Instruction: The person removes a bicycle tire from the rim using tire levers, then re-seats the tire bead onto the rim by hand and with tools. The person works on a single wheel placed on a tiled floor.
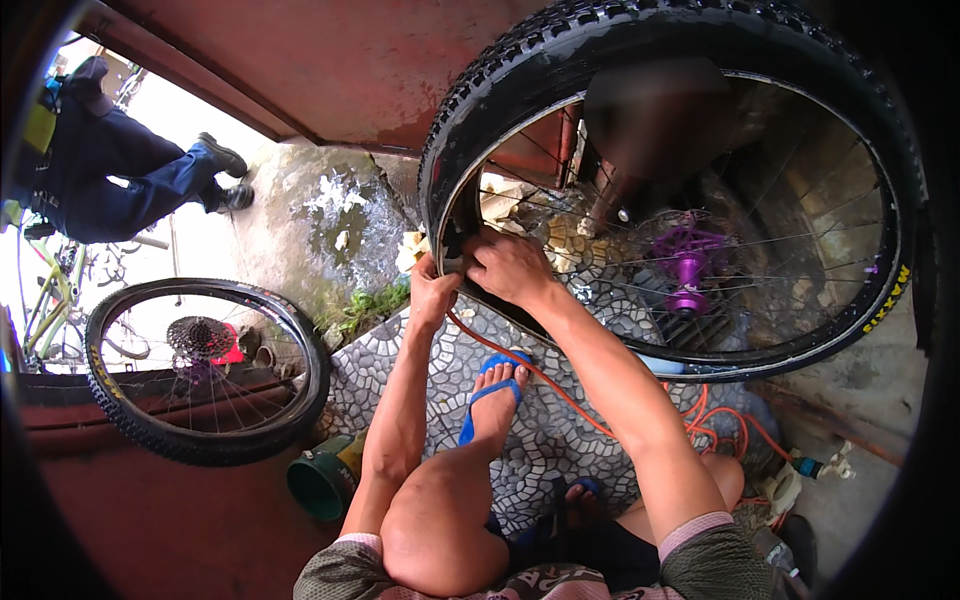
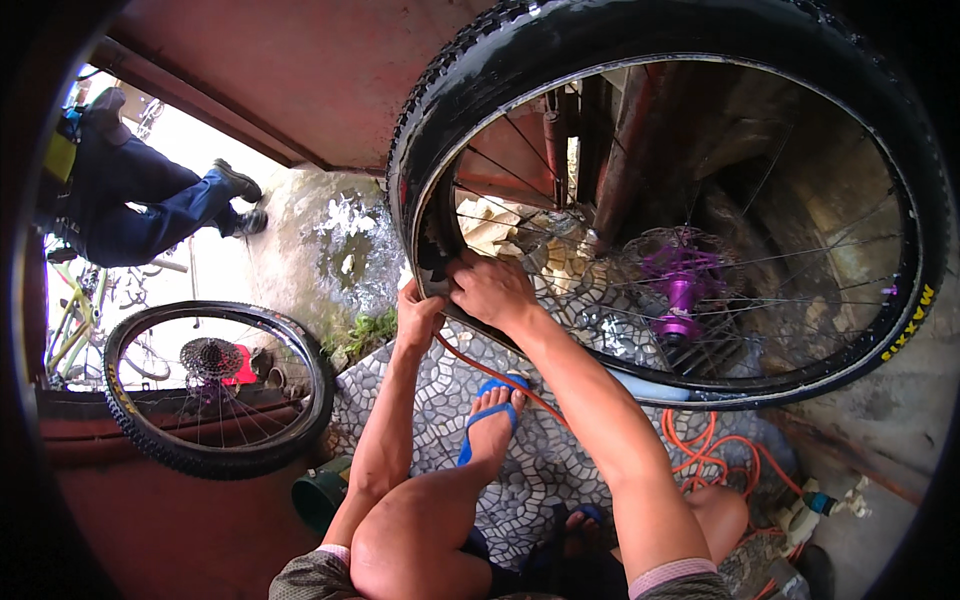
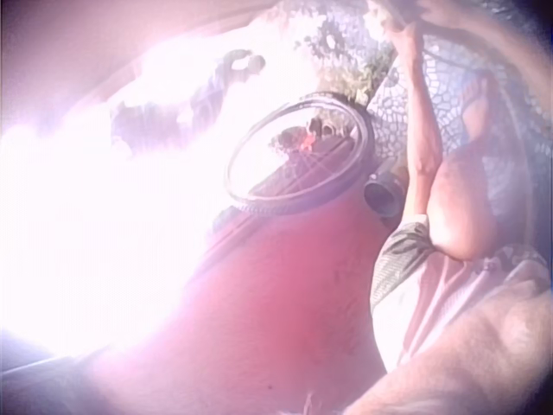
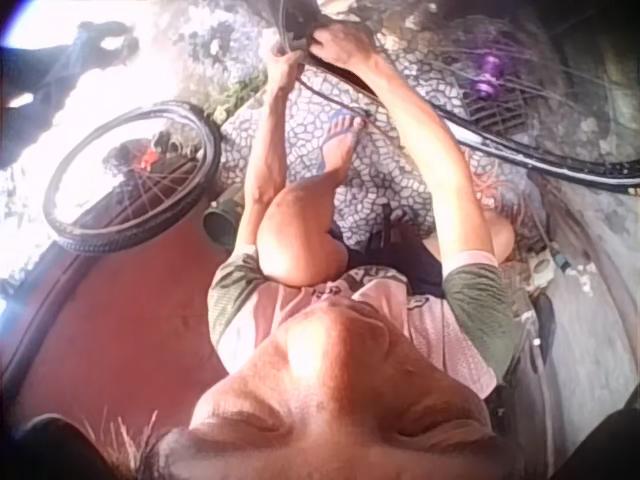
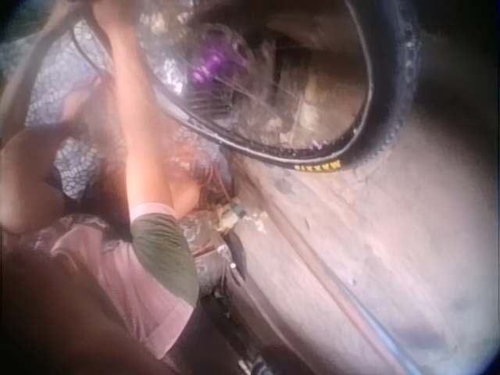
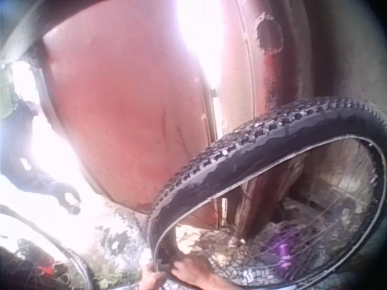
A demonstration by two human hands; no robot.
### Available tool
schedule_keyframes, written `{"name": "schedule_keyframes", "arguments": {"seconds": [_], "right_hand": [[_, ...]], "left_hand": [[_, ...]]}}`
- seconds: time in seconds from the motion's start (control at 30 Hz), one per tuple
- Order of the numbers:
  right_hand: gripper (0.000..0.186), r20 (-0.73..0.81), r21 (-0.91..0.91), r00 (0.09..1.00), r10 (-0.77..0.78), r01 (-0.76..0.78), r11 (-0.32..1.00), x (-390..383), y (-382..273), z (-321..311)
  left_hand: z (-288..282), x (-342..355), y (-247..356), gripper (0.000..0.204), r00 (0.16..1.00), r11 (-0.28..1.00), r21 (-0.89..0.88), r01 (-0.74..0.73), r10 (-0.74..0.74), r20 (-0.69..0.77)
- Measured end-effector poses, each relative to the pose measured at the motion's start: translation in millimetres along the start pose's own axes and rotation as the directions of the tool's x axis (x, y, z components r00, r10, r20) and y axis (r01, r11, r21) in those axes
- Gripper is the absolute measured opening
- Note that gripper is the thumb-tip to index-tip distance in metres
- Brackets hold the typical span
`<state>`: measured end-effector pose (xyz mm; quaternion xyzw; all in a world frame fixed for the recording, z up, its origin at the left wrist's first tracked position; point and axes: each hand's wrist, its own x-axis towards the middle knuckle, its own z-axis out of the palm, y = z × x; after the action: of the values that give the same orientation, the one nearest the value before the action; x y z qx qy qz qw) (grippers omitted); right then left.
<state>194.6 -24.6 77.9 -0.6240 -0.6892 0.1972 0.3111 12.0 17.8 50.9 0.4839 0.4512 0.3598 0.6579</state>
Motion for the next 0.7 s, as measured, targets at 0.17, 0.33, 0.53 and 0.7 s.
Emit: {"name": "schedule_keyframes", "arguments": {"seconds": [0.17, 0.33, 0.53, 0.7], "right_hand": [[0.018, -0.106, -0.044, 0.981, -0.16, 0.156, 0.987, -9.9, -0.7, -8.0], [0.018, -0.103, -0.014, 0.974, -0.201, 0.201, 0.979, -16.6, -3.8, -3.2], [0.018, -0.209, 0.04, 0.961, -0.178, 0.191, 0.981, -26.5, -5.0, 17.2], [0.021, -0.205, 0.054, 0.969, -0.136, 0.15, 0.987, -22.7, -3.9, 22.9]], "left_hand": [[0.6, 0.5, 0.1, 0.024, 1.0, 0.999, -0.032, 0.016, -0.016, -0.004], [-0.4, -0.7, 0.7, 0.025, 1.0, 0.999, -0.035, 0.011, -0.01, 0.011], [-7.7, 2.2, -0.8, 0.021, 0.999, 0.999, 0.032, 0.014, -0.016, 0.042], [-6.2, 2.0, 1.7, 0.022, 0.999, 1.0, 0.028, 0.005, -0.006, 0.05]]}}
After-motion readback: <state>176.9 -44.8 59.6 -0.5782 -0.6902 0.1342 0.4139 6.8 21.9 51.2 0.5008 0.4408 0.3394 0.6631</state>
